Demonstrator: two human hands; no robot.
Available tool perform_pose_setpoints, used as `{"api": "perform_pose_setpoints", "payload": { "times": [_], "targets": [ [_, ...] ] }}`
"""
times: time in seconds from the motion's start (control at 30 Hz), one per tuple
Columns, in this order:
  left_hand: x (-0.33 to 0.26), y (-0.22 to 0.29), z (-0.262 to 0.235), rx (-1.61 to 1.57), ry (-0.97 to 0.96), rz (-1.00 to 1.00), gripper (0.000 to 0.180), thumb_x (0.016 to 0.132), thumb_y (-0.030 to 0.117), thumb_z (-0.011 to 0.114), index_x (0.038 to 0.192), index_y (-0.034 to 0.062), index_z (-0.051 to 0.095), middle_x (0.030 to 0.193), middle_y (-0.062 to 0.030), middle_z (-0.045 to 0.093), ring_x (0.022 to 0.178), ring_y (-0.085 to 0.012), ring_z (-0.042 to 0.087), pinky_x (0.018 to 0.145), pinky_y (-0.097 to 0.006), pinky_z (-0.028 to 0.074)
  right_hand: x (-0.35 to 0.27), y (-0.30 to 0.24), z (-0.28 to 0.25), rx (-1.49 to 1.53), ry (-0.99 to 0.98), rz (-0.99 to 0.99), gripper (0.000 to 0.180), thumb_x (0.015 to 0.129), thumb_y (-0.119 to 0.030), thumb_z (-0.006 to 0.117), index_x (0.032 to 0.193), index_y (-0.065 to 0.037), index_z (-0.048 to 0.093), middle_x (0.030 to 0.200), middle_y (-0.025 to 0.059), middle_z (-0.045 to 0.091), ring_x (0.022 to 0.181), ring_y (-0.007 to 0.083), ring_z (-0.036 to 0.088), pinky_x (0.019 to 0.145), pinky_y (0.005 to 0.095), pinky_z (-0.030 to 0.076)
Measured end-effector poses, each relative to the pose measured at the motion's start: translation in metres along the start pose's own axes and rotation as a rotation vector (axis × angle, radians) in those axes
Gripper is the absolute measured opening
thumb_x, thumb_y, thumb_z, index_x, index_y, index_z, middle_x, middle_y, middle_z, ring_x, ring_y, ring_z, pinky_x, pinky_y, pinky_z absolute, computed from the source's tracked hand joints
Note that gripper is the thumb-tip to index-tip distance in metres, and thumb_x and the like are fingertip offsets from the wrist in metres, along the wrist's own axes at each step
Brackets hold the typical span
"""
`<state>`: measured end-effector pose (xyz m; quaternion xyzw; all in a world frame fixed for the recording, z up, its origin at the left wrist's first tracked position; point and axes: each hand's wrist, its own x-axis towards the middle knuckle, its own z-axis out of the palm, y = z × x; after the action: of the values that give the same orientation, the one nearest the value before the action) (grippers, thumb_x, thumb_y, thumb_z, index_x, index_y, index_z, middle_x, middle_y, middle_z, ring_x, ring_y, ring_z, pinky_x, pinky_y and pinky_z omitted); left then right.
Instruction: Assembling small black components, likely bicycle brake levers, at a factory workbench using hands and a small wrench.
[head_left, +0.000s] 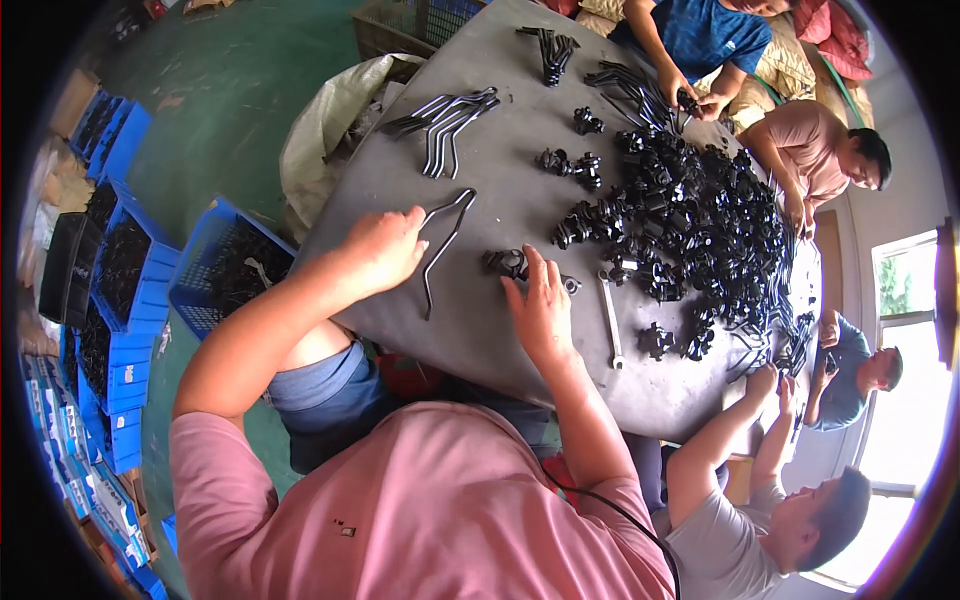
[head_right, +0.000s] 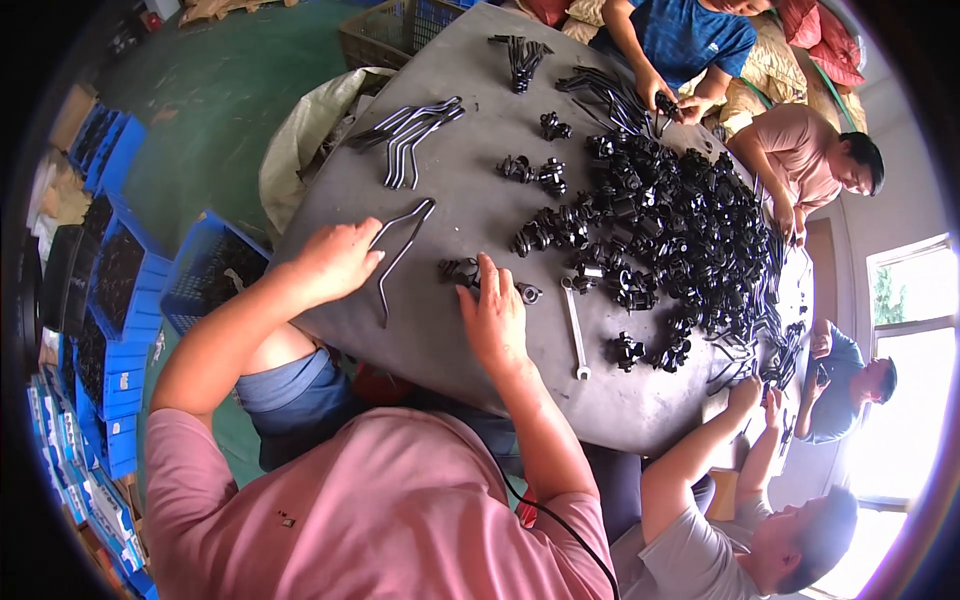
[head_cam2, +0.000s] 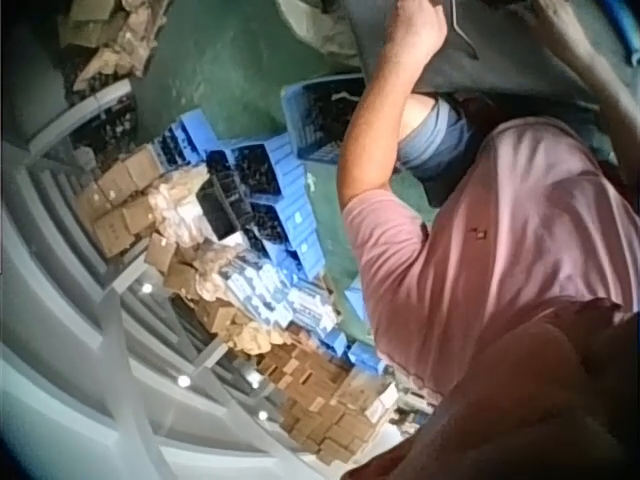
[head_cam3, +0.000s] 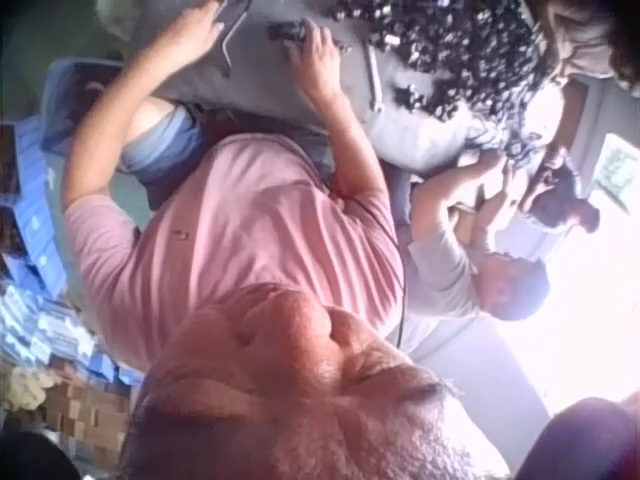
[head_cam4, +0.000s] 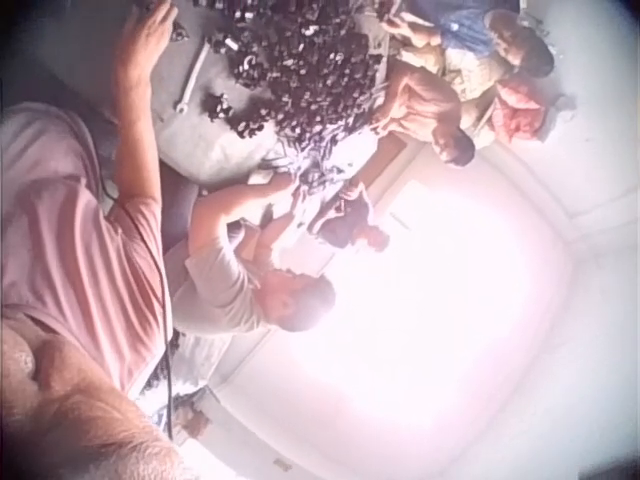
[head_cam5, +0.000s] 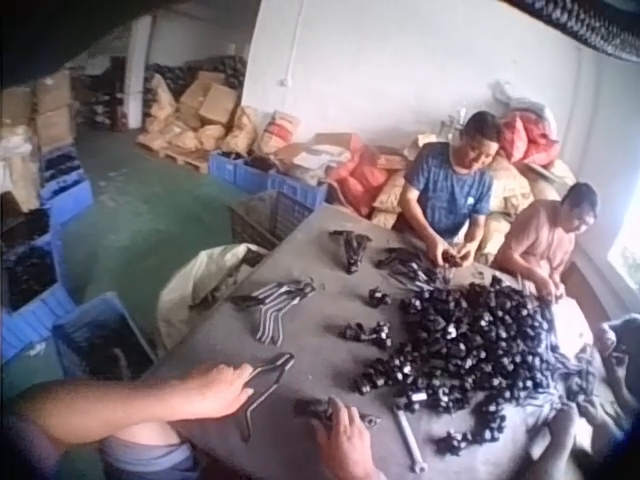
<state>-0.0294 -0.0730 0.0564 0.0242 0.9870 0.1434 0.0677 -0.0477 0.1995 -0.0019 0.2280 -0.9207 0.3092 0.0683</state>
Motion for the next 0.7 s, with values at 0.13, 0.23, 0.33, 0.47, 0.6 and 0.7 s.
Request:
{"api": "perform_pose_setpoints", "payload": {
  "times": [0.13, 0.23, 0.33, 0.47, 0.6, 0.7],
  "targets": [
    [-0.010, 0.000, 0.010, -0.215, -0.072, -0.021, 0.033, 0.097, 0.018, 0.062, 0.118, -0.0031, 0.047, 0.094, -0.0286, 0.069, 0.092, -0.0476, 0.068, 0.083, -0.056, 0.053, 0.012, -0.017, -0.004, 0.033, -0.055, 0.031, 0.052, 0.092, -0.010, 0.069, 0.142, -0.010, 0.053, 0.111, 0.0187, 0.060, 0.093, 0.0364, 0.064, 0.081, 0.0483, 0.054],
    [-0.009, 0.002, 0.018, -0.333, -0.017, 0.045, 0.031, 0.096, 0.016, 0.062, 0.110, -0.0062, 0.047, 0.087, -0.0304, 0.067, 0.087, -0.0487, 0.068, 0.079, -0.056, 0.054, 0.017, -0.018, -0.010, 0.047, -0.095, 0.058, 0.050, 0.090, -0.005, 0.066, 0.139, -0.011, 0.057, 0.109, 0.0174, 0.061, 0.086, 0.0329, 0.064, 0.078, 0.0451, 0.054],
    [-0.006, 0.010, 0.018, -0.429, -0.108, 0.040, 0.035, 0.095, 0.016, 0.064, 0.111, -0.0092, 0.046, 0.086, -0.0304, 0.067, 0.085, -0.0484, 0.068, 0.078, -0.055, 0.054, 0.019, -0.021, -0.016, 0.108, -0.086, 0.131, 0.046, 0.089, -0.002, 0.065, 0.134, -0.011, 0.062, 0.105, 0.0143, 0.060, 0.078, 0.0263, 0.062, 0.074, 0.0397, 0.053],
    [0.001, 0.015, 0.045, -0.648, -0.204, -0.018, 0.052, 0.099, 0.018, 0.062, 0.139, -0.0064, 0.040, 0.082, -0.0189, 0.070, 0.067, -0.0330, 0.070, 0.069, -0.046, 0.056, 0.019, -0.031, -0.023, 0.162, 0.023, 0.115, 0.045, 0.087, 0.004, 0.065, 0.130, -0.011, 0.065, 0.098, 0.0093, 0.057, 0.074, 0.0188, 0.058, 0.068, 0.0324, 0.051],
    [-0.005, 0.021, 0.050, -0.710, -0.120, 0.041, 0.048, 0.100, 0.019, 0.060, 0.140, -0.0026, 0.043, 0.080, -0.0153, 0.069, 0.065, -0.0266, 0.068, 0.066, -0.043, 0.055, 0.020, -0.042, -0.023, 0.167, 0.049, 0.009, 0.047, 0.087, 0.008, 0.065, 0.131, -0.011, 0.065, 0.099, 0.0089, 0.057, 0.074, 0.0184, 0.059, 0.066, 0.0314, 0.051],
    [-0.002, 0.014, 0.035, -0.826, 0.080, -0.025, 0.037, 0.098, 0.017, 0.057, 0.128, -0.0049, 0.050, 0.092, -0.0284, 0.071, 0.094, -0.0453, 0.070, 0.082, -0.052, 0.055, 0.020, -0.049, -0.018, 0.154, 0.049, -0.068, 0.047, 0.088, 0.008, 0.066, 0.131, -0.011, 0.064, 0.100, 0.0091, 0.058, 0.075, 0.0187, 0.061, 0.065, 0.0317, 0.053]
  ]
}}
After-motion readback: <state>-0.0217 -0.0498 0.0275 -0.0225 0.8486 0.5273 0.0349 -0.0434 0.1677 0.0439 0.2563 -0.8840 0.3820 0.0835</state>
